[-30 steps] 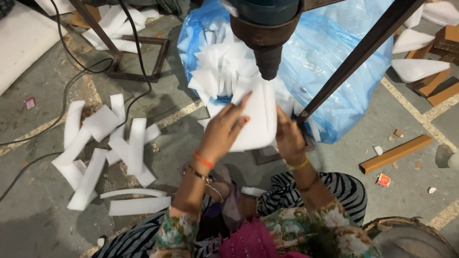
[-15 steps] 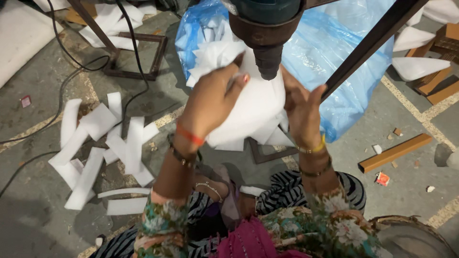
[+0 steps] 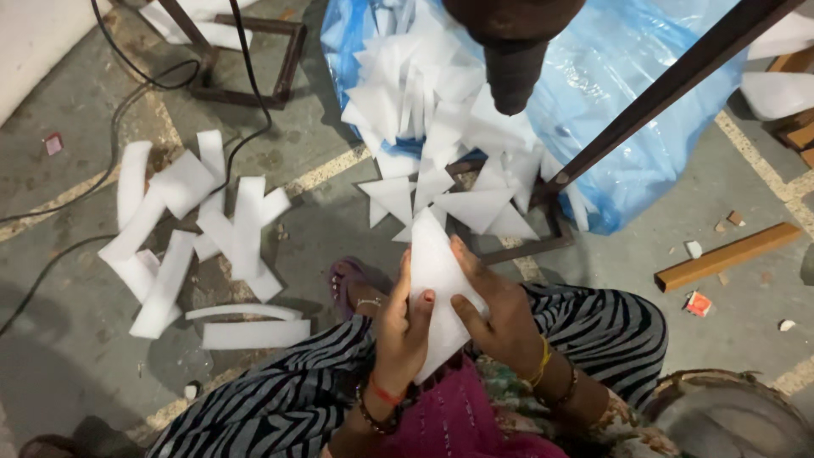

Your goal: The person sits on the floor and folds white foam pieces into triangular shapes by hand. They repeatedly pick up flat foam strips, fold them, and place the finished pieces into a blue plastic bag.

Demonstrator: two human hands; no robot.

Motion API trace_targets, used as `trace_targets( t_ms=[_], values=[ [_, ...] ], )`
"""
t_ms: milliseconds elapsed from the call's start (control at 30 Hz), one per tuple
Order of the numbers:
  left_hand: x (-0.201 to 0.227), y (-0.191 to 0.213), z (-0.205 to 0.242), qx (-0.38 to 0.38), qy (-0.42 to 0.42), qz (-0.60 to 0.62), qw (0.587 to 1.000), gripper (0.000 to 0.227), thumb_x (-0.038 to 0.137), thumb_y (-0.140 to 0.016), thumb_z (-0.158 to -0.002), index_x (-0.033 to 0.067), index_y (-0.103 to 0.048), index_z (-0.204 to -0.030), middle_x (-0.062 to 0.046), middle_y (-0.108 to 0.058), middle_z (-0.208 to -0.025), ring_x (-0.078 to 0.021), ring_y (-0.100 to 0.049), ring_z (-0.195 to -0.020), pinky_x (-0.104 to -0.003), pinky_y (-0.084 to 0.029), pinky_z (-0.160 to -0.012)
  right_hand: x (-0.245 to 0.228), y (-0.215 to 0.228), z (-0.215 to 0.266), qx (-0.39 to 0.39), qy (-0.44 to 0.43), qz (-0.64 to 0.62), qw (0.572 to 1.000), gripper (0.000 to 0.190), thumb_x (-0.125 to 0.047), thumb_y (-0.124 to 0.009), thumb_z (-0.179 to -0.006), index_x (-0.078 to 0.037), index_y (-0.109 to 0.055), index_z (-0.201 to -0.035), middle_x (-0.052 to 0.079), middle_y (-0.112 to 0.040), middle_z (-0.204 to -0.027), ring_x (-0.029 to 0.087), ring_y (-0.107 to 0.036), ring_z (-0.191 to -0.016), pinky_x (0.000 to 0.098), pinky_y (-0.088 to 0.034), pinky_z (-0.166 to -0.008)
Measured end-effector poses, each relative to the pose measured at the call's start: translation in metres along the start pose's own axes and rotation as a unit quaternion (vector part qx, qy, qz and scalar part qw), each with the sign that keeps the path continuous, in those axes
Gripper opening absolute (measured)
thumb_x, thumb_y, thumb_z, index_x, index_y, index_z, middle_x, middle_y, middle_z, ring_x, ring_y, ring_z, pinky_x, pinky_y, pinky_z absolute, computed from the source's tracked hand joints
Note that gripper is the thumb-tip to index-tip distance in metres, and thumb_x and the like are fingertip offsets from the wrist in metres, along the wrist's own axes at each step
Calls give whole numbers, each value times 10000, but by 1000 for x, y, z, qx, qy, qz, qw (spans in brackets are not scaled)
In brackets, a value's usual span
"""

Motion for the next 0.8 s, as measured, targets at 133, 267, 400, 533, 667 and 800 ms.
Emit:
trace_targets(
  t_ms=[133, 267, 400, 533, 667, 800],
  values=[
    [-30, -10, 10, 19, 11, 65, 998, 644, 218, -527, -1096, -79, -259, -1601, -254, -372, -1643, -296, -463, -1439, -357, -411, -1124, 13, -12, 4, -8, -44, -12, 999, 543, -212, -583, -1015, -27, -479, -1515, 193, -571, -1503, 343, -684, -1224, 379, -546, -993],
    [-42, -9, 11, 29, -25, -43, 998, 651, 271, -519, -1090, -62, -268, -1590, -250, -414, -1624, -289, -589, -1357, -348, -514, -1044, 24, -18, 9, 7, -50, -40, 998, 491, -209, -548, -1052, -27, -495, -1505, 192, -579, -1495, 321, -704, -1206, 374, -554, -990],
    [-45, -7, 5, 27, -50, -84, 995, 651, 314, -512, -1101, -48, -287, -1594, -261, -459, -1596, -319, -606, -1361, -367, -530, -1048, 39, -28, 9, 11, -52, -83, 995, 471, -249, -468, -1110, -39, -487, -1531, 185, -575, -1521, 313, -684, -1266, 371, -533, -1048],
    [-49, 4, -9, -13, -37, -126, 991, 684, 352, -510, -1075, -23, -279, -1598, -244, -436, -1600, -339, -546, -1396, -384, -509, -1057, 64, -42, 10, -46, -124, -271, 954, 550, -308, -433, -1109, -21, -433, -1578, 188, -555, -1538, 306, -612, -1286, 354, -478, -1076],
    [-44, 11, -15, -82, -71, -144, 984, 625, 349, -532, -1095, 54, -333, -1609, -177, -458, -1623, -334, -509, -1459, -402, -474, -1129, 65, -38, 6, -43, -35, -241, 969, 599, -343, -396, -1133, -3, -340, -1623, 195, -466, -1603, 323, -523, -1411, 384, -399, -1171],
    [-43, 12, -20, -129, -63, -139, 980, 608, 323, -533, -1086, 99, -332, -1614, -143, -462, -1616, -333, -529, -1430, -395, -473, -1112, 68, -35, 6, -35, 18, -149, 988, 561, -338, -385, -1146, -32, -350, -1614, 220, -357, -1674, 356, -482, -1474, 417, -356, -1218]
  ],
)
Point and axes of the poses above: each hand's wrist, its own z-axis away from the middle knuckle, its own y-axis out of the back of the hand, x = y × z, the point moved 6 cm from there along -z, towards the middle knuckle
